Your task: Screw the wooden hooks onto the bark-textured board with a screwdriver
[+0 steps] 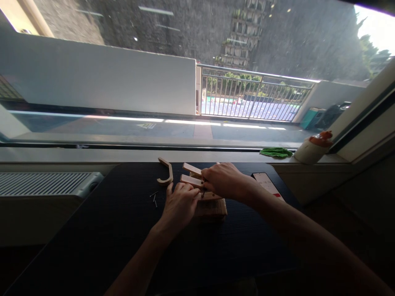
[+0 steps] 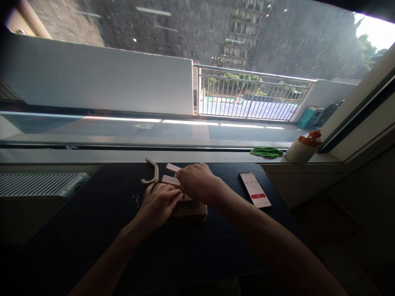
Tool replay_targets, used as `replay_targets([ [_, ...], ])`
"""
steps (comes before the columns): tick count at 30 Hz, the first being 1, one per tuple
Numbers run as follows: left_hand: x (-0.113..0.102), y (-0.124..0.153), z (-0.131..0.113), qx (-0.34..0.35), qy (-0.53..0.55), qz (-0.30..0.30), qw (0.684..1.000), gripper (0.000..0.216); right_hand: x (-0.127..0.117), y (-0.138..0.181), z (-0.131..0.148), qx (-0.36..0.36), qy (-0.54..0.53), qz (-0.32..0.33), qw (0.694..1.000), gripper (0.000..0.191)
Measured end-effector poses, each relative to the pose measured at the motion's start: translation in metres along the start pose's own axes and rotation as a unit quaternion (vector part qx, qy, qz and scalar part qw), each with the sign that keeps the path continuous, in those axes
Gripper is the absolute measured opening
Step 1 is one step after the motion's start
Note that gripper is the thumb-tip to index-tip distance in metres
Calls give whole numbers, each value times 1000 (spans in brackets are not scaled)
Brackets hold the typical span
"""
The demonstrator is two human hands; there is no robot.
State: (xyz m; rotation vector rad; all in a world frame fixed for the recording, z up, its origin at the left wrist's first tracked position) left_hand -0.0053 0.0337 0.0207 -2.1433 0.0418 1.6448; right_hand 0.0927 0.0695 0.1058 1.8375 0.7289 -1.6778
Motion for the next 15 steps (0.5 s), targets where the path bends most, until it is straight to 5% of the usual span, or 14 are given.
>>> replay_targets([
  [7,-1,0,-1,-1,-5,2,1000,20,7,-2,-1,62,-2,14,998,30],
  [15,-1,0,0,-1,-3,1,1000,20,0,9,-1,-1,-37,30,999,26],
])
Point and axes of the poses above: each hand's wrist, its own y-axis away from the middle knuckle, its own x-axis out of the palm, z = x × y, the point moved 5 cm from there along -y, towards the middle knuckle, and after that the axes turned 5 degrees about x, right-handed, at the moved point
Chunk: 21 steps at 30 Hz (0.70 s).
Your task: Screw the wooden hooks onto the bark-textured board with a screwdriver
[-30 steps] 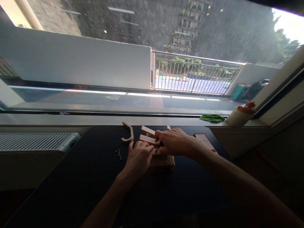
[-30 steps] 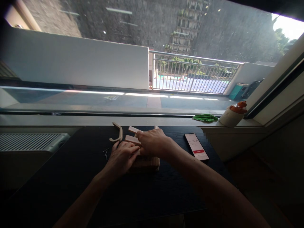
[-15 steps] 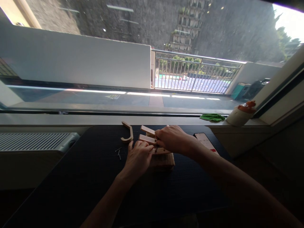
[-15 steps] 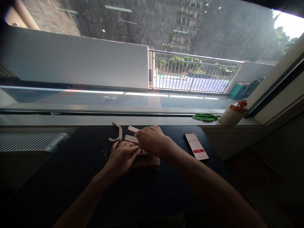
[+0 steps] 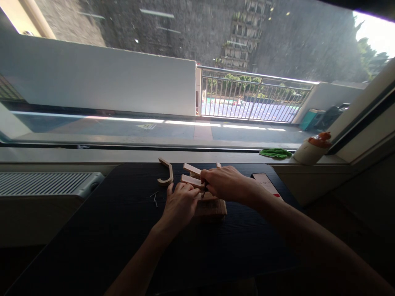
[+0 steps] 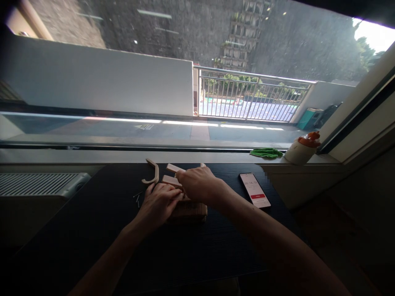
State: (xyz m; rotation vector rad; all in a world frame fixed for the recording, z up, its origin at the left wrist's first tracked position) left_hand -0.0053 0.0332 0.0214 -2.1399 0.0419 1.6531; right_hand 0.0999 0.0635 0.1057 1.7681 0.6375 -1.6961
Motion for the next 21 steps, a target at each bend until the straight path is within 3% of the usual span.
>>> replay_targets([
  [15,-1,0,0,1,22,-13,1000,21,9,-14,-3,73,-3,-37,997,29],
  [18,-7,5,3,-1,41,-56,998,30,7,-9,-3,67,2,-35,997,34],
  [21,-12,15,12,-26,70,-140,987,36,2,-1,-5,45,-10,-12,999,36],
])
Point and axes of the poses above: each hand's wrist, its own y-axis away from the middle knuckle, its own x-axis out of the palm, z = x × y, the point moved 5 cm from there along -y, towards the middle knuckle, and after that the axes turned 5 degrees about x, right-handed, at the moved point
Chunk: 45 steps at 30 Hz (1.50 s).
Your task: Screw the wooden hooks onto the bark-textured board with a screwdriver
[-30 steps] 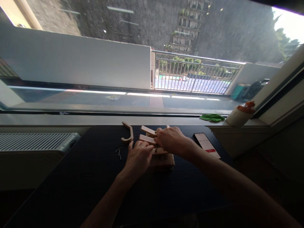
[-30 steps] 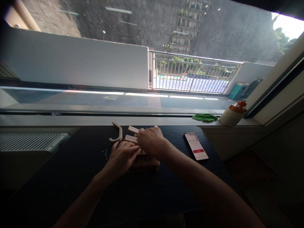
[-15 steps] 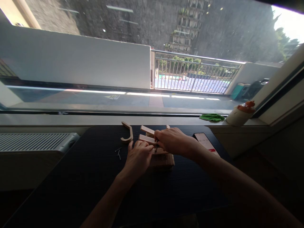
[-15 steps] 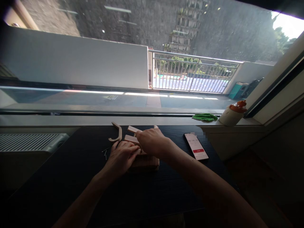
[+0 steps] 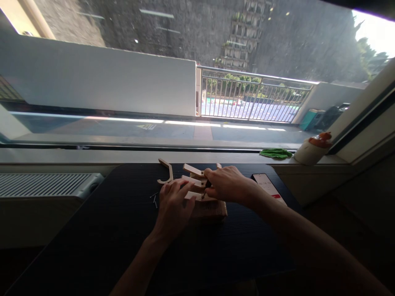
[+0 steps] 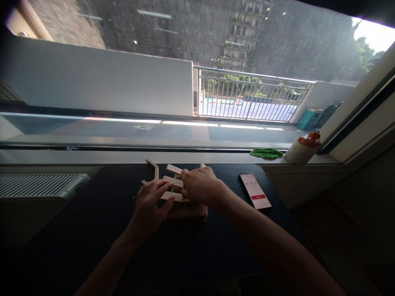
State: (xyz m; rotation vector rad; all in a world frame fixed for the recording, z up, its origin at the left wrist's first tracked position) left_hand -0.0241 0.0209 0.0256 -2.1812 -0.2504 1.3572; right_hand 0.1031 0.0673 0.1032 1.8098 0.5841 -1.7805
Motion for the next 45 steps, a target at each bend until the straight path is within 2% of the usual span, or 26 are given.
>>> replay_targets([
  [2,-3,8,9,-35,38,-50,997,36,-4,4,-1,-22,-13,13,1000,33],
  [3,-3,11,13,-51,66,-57,995,36,-7,5,-1,-34,-15,14,999,29],
  [8,14,23,25,-148,213,-34,965,48,-10,4,-1,-50,3,16,999,19],
  [11,28,24,28,-176,305,-26,936,53,-7,1,0,-49,3,23,999,20],
  [14,40,24,33,-194,353,-6,915,49,-4,-1,0,-51,3,22,998,19],
  [18,45,24,37,-202,360,13,911,37,-2,-3,0,-36,0,32,999,15],
  [24,47,24,39,-209,380,27,901,35,-4,-6,0,-37,1,32,999,14],
  [31,55,30,41,-216,389,1,896,36,-2,-12,-2,-6,-3,40,999,24],
  [35,55,31,40,-212,380,-13,900,36,0,-15,0,16,10,16,1000,29],
  [39,55,33,40,-212,400,-31,891,34,-4,-13,5,-14,8,21,1000,30],
  [45,58,34,41,-208,407,-42,889,33,-9,-11,9,-47,5,31,998,17],
])
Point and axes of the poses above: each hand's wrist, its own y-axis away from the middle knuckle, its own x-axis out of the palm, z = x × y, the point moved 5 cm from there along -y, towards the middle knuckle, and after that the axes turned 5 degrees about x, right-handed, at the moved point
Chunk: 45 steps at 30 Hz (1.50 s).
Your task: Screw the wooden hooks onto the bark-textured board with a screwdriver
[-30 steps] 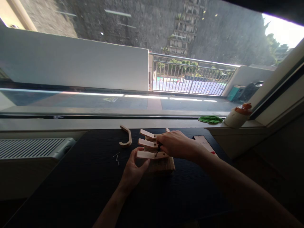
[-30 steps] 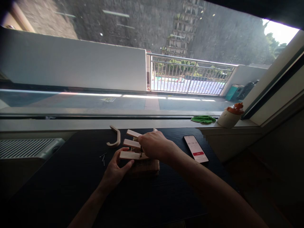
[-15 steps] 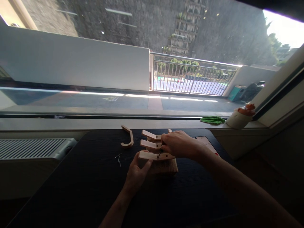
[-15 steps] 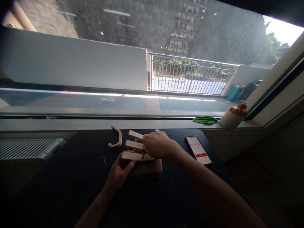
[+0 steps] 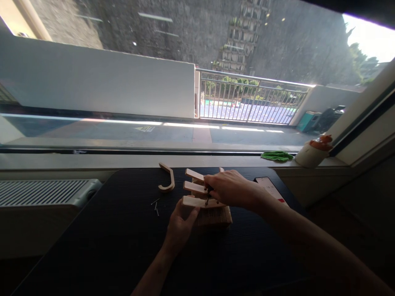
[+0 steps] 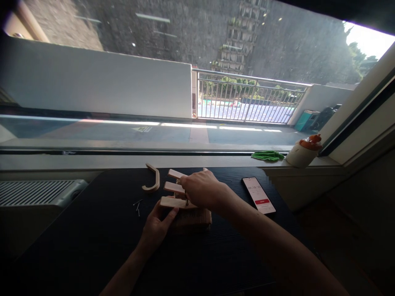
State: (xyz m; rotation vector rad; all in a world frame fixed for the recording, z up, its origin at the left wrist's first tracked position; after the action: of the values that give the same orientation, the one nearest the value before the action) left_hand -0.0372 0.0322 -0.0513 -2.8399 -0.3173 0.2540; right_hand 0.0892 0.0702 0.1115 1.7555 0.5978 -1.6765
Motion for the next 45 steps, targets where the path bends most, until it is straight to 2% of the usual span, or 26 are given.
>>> replay_targets([
  [7,3,1,-1,3,-1,5,1000,31,9,-6,-5,13,-13,-21,1000,20],
  [16,3,1,1,-1,2,-10,1000,33,15,-7,-14,84,10,-49,995,32],
  [20,3,2,-2,4,14,-14,1000,33,10,0,-11,42,-1,-44,998,35],
  [26,3,2,-2,2,2,-10,1000,34,2,5,-3,-10,-2,-35,999,15],
  [33,3,2,-3,1,-4,-7,1000,32,5,-4,5,-1,6,-32,999,13],
  [37,3,1,-3,0,-8,-9,1000,32,6,-8,4,23,16,-21,999,21],
  [42,3,2,-3,4,-2,-14,1000,32,10,-11,-6,96,13,-32,995,30],
  [45,3,3,-2,5,4,-16,1000,33,10,-9,-9,104,22,-34,994,34],
])
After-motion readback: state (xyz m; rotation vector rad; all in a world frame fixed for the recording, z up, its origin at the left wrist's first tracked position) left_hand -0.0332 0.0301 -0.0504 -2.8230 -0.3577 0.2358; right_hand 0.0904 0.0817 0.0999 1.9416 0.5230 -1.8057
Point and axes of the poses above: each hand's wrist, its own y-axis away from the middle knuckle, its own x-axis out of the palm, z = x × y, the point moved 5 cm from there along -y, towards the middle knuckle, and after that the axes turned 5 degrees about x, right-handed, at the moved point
